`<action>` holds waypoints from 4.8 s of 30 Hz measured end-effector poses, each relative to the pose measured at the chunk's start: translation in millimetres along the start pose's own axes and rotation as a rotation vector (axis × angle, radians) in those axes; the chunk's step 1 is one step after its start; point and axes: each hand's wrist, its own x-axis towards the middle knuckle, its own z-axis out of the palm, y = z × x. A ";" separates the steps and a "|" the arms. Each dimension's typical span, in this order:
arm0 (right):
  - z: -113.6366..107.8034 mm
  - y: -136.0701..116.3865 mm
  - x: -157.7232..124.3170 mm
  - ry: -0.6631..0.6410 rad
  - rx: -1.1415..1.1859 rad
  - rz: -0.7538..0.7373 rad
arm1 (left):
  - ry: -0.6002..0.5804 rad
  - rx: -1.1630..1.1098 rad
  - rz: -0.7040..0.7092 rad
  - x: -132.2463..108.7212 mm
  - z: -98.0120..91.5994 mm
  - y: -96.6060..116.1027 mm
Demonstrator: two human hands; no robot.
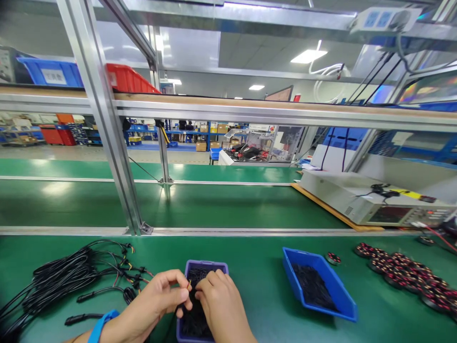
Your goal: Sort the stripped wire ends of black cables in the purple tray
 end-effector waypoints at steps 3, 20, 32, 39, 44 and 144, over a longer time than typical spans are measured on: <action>-7.5 2.2 -1.4 -0.018 0.028 0.034 | 0.020 0.009 -0.003 -0.6 2.4 0.6; -29.5 -6.7 2.1 0.336 0.381 -0.051 | 0.009 0.043 0.018 3.1 2.7 -6.2; -32.5 -8.3 2.0 0.368 0.281 -0.168 | 0.002 0.062 0.010 -0.3 6.6 -0.3; -30.1 -8.6 -1.9 0.271 0.332 -0.167 | 0.025 0.039 0.016 0.3 5.1 -3.0; -31.6 -11.1 -7.4 0.162 0.470 -0.063 | 0.058 0.019 0.006 2.2 6.3 -3.7; -46.5 -16.1 4.0 -0.206 0.860 0.181 | -0.089 0.096 0.046 -9.5 4.8 7.0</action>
